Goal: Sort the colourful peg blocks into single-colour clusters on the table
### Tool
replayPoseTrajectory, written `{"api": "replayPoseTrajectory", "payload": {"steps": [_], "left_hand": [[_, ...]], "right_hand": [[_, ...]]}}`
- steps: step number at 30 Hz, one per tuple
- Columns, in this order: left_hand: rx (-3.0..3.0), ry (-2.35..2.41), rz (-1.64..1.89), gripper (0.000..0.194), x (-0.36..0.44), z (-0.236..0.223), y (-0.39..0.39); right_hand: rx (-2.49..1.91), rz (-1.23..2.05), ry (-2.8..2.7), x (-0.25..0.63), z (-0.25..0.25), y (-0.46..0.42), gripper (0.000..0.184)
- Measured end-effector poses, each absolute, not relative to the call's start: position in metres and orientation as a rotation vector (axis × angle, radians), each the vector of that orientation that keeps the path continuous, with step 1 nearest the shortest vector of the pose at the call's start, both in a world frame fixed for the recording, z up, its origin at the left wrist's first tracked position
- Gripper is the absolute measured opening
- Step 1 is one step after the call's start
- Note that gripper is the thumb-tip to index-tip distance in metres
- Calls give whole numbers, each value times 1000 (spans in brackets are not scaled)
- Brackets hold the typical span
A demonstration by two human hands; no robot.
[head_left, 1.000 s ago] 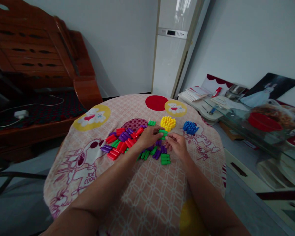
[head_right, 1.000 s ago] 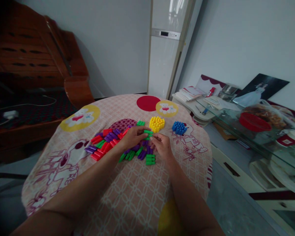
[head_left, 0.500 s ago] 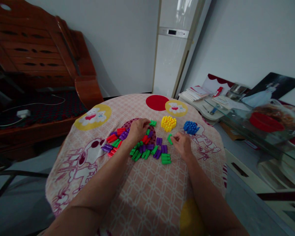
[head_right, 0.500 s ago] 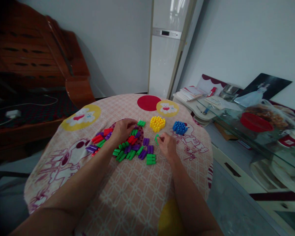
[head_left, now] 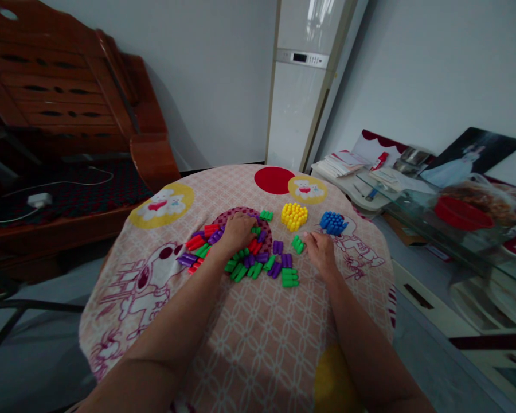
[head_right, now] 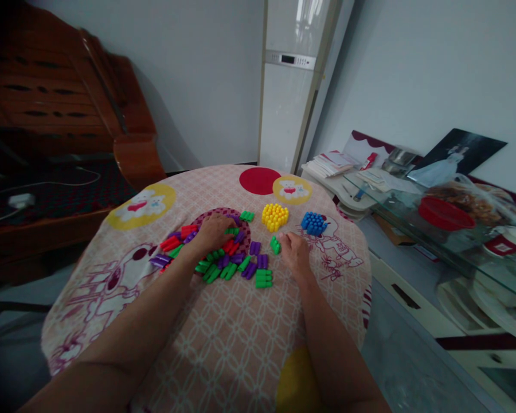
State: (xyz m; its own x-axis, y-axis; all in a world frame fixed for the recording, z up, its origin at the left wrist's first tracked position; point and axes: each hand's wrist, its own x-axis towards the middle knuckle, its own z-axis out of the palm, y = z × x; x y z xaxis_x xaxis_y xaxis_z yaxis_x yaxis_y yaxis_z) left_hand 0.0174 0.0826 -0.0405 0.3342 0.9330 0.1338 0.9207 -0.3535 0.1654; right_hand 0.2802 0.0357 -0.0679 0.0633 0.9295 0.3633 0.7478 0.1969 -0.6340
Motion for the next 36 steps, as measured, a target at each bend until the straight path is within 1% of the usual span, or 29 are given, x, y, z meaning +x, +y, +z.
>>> {"api": "replayPoseTrajectory", "payload": {"steps": [2,5,8,10,12,14,16,19,21,24,29,36], "left_hand": [[2443,1736,417,22,15,-36,84],[2240,1718,745,18,17,-24,82],[1925,1406,1058,18,28,-15,76],[1683,1093,1114,21,40,-14,70],[1485,884,1109,25,54,-17,64],[1370,798,1089,29,67,-22,58],[1318,770,1068,28,76,-26,54],[1352,805,1046,24,81,-30,52],[1459,902,1088,23,77,-31,55],[1636,1079,1180,23,64,-30,65],[1729,1226,1208,23,40,-30,81],[1902,1595,1146,22,27,-35,91]], "right_hand": [[-1559,300,-1661,281,-69,36,41],[-1474,190,-1597,279,-65,34,42],[-1368,144,-1583,272,-56,27,42],[-1298,178,-1597,266,-49,21,38],[-1234,245,-1625,260,-44,15,32],[-1191,322,-1644,254,-43,12,29],[-1172,400,-1636,251,-45,12,28],[-1165,520,-1528,253,-50,16,27],[-1192,544,-1415,259,-53,21,27],[-1303,408,-1381,275,-55,29,29],[-1561,110,-1603,291,-57,35,30],[-1834,-3,-1790,282,-60,35,29]]}}
